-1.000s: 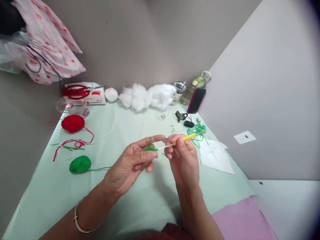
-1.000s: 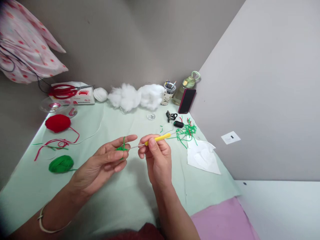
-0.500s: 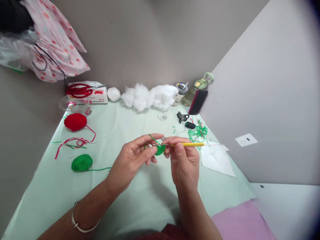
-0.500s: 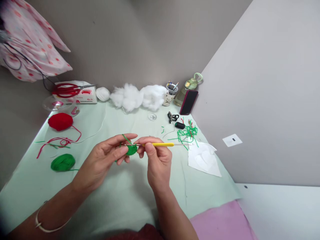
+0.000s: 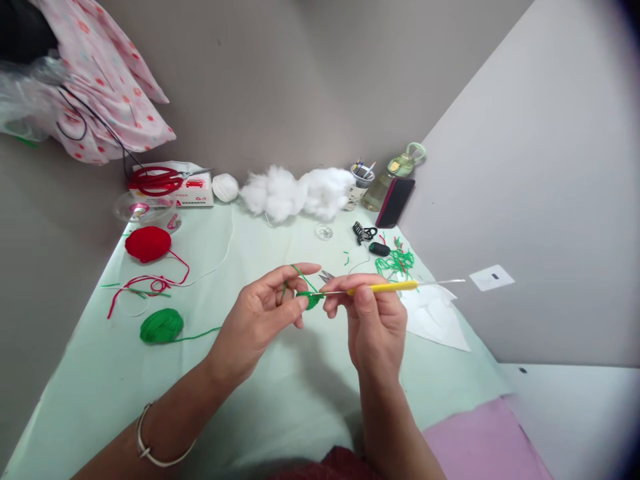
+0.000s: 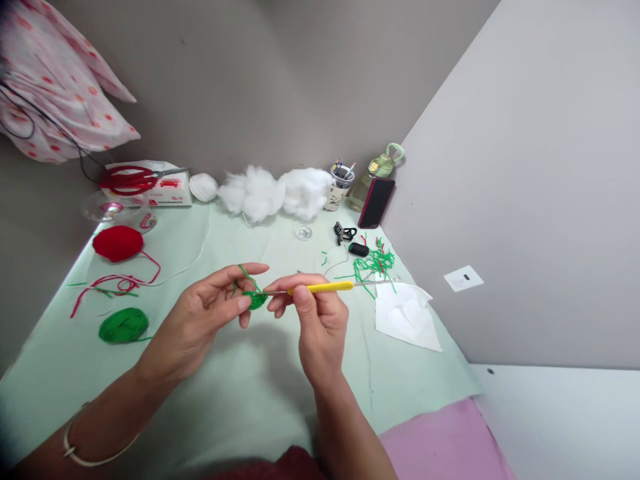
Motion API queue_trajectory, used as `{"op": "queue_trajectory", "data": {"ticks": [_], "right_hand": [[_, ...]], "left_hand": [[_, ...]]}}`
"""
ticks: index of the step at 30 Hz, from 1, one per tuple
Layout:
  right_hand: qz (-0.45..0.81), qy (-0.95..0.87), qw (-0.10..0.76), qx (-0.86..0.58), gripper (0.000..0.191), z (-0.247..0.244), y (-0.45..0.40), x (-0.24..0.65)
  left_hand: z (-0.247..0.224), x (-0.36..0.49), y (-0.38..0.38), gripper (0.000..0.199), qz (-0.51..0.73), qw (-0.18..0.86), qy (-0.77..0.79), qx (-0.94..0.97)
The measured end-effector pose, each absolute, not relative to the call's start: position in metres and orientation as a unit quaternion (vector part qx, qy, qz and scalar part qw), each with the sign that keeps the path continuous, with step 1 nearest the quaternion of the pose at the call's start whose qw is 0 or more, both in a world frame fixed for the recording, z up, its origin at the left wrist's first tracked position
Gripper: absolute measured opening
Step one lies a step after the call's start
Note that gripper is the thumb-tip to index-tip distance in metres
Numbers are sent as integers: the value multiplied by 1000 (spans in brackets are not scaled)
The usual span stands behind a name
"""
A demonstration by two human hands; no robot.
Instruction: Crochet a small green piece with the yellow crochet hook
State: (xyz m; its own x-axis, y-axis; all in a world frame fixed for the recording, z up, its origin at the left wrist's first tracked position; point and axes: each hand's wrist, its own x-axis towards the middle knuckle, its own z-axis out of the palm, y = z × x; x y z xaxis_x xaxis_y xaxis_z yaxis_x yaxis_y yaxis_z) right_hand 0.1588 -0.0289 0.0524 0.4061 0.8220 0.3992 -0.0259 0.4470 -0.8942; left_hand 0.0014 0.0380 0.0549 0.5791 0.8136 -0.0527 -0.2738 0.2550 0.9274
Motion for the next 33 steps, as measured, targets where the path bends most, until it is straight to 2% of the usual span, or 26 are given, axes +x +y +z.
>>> {"op": "queue_trajectory", "data": {"ticks": [4,7,9,11,13,16,20,27,33], "right_hand": [[148,-555,666,-475,23,51,-33,157],[12,-644,590,-486,27,42,-34,154],[-92,-672,539,-500,31,35,-34,151],[-155,-663,529,-506,36,32,-34,150],[-101,-634,575,-507,31,35,-34,151],[77,-528,688,-491,22,46,-33,155],[265,-457,724,-443,19,52,-28,158],[313,-426,729,-435,18,48,-22,157],[204,-505,681,-490,14,45,-23,159]], "left_hand": [[57,3,33,30,376,694,323,522],[58,6,26,30,412,646,361,531],[57,9,24,36,420,668,352,504],[56,10,25,44,386,741,312,452],[57,9,30,45,348,809,273,388],[61,5,38,34,343,839,257,336],[65,4,40,31,356,830,247,352],[59,5,36,32,346,811,254,399],[55,8,37,29,360,790,254,427]]}}
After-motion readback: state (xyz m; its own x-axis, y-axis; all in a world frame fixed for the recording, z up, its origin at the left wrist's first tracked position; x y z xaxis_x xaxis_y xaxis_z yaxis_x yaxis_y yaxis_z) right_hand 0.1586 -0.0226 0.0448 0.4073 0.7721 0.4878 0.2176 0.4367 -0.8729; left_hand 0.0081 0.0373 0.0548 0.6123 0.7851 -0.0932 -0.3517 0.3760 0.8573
